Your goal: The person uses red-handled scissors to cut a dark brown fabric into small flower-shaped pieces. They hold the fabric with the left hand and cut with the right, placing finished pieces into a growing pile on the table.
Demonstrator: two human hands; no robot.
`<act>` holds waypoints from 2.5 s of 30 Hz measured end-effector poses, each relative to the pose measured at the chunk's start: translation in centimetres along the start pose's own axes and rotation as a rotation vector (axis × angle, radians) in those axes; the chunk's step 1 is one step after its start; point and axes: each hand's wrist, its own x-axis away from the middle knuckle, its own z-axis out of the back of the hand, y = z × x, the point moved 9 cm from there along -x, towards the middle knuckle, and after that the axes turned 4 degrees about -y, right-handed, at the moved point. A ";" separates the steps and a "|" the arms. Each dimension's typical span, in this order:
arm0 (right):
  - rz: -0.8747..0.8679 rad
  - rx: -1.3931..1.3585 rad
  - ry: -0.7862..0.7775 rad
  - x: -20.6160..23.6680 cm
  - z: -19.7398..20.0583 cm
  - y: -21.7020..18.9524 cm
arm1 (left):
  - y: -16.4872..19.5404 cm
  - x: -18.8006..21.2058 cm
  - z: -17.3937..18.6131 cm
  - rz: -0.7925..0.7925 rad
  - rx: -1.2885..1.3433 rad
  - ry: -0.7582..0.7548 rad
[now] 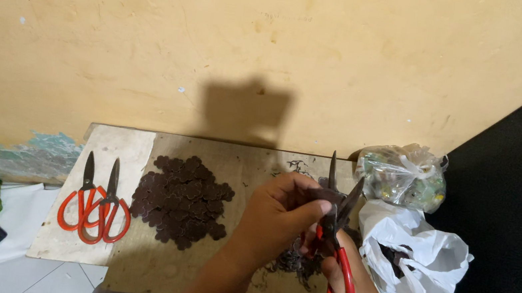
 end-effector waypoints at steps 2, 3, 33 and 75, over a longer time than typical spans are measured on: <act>0.015 -0.056 -0.012 -0.1 -0.1 0.1 | 1.2 0.3 0.2 -0.135 -0.022 0.015; 0.022 -0.084 -0.018 -0.1 -0.2 0.2 | 1.9 0.5 0.3 -0.202 -0.032 0.022; 0.160 -0.272 0.268 -0.4 1.5 -3.7 | 1.5 0.6 0.2 -0.218 -0.416 0.062; -0.213 -0.009 -0.075 0.4 -1.6 -1.8 | 0.5 0.4 0.4 -0.012 -0.101 -0.101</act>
